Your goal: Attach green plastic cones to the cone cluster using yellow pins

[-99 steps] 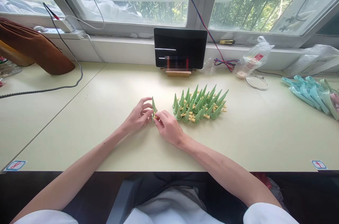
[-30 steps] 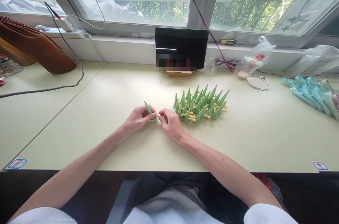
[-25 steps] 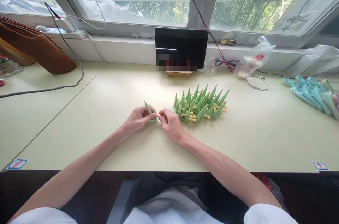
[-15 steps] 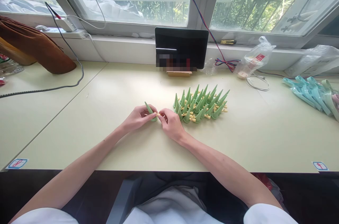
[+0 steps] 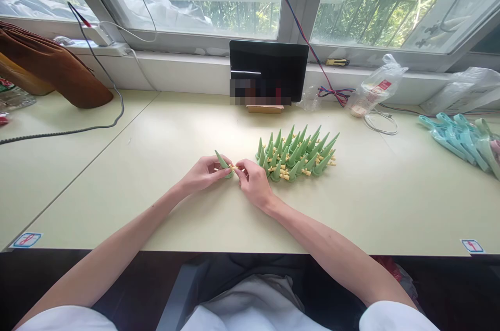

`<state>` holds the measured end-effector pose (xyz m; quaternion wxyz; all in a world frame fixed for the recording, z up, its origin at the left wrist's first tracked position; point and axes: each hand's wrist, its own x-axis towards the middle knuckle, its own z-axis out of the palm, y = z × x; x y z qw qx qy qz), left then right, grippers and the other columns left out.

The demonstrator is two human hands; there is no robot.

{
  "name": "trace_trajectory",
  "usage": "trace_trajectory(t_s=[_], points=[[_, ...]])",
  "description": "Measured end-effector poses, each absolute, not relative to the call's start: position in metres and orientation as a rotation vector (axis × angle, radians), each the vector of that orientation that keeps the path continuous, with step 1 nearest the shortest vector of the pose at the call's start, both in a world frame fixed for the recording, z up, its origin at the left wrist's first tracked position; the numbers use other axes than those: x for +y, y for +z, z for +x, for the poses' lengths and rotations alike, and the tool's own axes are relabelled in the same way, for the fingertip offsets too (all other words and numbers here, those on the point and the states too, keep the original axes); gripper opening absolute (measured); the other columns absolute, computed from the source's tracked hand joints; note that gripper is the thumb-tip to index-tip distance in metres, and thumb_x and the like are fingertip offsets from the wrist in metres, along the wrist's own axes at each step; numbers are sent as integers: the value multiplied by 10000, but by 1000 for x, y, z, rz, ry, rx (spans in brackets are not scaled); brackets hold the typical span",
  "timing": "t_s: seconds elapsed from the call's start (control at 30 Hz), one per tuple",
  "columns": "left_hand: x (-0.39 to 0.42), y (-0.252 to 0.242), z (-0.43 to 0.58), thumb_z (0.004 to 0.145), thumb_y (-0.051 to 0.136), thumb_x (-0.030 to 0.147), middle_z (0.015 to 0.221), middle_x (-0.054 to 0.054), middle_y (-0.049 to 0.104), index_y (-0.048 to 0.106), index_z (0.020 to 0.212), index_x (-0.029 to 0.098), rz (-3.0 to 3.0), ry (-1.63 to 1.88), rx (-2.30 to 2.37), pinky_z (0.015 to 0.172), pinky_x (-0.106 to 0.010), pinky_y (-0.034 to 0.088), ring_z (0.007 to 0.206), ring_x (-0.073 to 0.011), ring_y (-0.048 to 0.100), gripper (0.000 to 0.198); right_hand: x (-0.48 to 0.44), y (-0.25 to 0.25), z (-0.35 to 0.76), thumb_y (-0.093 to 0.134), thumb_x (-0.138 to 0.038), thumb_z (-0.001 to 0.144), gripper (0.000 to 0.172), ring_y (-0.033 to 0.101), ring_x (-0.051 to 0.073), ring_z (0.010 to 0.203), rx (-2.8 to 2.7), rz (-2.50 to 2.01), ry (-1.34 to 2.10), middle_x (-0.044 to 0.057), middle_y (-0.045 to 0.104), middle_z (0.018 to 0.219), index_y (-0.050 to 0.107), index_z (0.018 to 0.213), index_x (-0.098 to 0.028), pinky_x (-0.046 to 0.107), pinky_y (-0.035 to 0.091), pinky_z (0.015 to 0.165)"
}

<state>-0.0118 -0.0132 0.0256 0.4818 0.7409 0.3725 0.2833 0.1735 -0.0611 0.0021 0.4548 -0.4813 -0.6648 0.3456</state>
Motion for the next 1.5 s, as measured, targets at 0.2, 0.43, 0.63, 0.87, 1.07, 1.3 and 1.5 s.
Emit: trace_trajectory(t_s=[0.2, 0.43, 0.63, 0.87, 1.07, 1.3, 1.5], points=[[-13, 26, -11, 853, 650, 400, 889, -73, 681, 701, 917, 148, 1788, 700, 899, 675, -283, 525, 755, -163, 615, 265, -61, 2, 174, 513, -367, 947, 184, 571, 137, 564, -1638, -1186, 866, 28, 652, 810, 595, 934, -203, 280, 474, 564], [-11, 23, -13, 848, 661, 416, 899, -73, 697, 703, 983, 155, 1786, 669, 917, 715, -303, 548, 778, -178, 643, 296, -61, 2, 173, 509, -361, 953, 185, 574, 143, 613, -1652, -1184, 861, 27, 647, 798, 595, 928, -199, 271, 470, 588], [-11, 22, -14, 861, 645, 418, 926, -82, 695, 703, 990, 157, 1777, 657, 914, 743, -324, 559, 823, -198, 657, 297, -61, 3, 173, 491, -371, 961, 211, 563, 150, 629, -1670, -1190, 851, 23, 627, 747, 596, 900, -199, 270, 454, 582], [-12, 24, -13, 866, 638, 413, 901, -67, 672, 685, 964, 157, 1758, 648, 900, 724, -303, 551, 793, -178, 640, 278, -60, 1, 173, 484, -392, 959, 247, 531, 146, 590, -1678, -1216, 831, 6, 585, 666, 581, 839, -198, 267, 425, 558], [-13, 27, -13, 861, 652, 387, 899, -59, 654, 669, 945, 155, 1732, 666, 877, 715, -286, 527, 780, -160, 609, 247, -60, 2, 173, 471, -393, 962, 272, 496, 139, 563, -1679, -1233, 826, -8, 546, 612, 565, 798, -197, 262, 393, 544], [-15, 31, -11, 857, 661, 356, 878, -48, 641, 663, 937, 156, 1707, 679, 841, 656, -254, 482, 718, -128, 566, 216, -61, 3, 172, 448, -404, 974, 359, 379, 109, 525, -1686, -1237, 780, -43, 425, 562, 433, 672, -209, 256, 318, 524], [-17, 34, -10, 840, 677, 373, 866, -50, 639, 655, 931, 149, 1671, 675, 828, 642, -258, 479, 698, -127, 572, 243, -60, 0, 173, 403, -423, 994, 421, 365, 103, 523, -1707, -1237, 755, -43, 401, 552, 406, 634, -205, 259, 292, 523]])
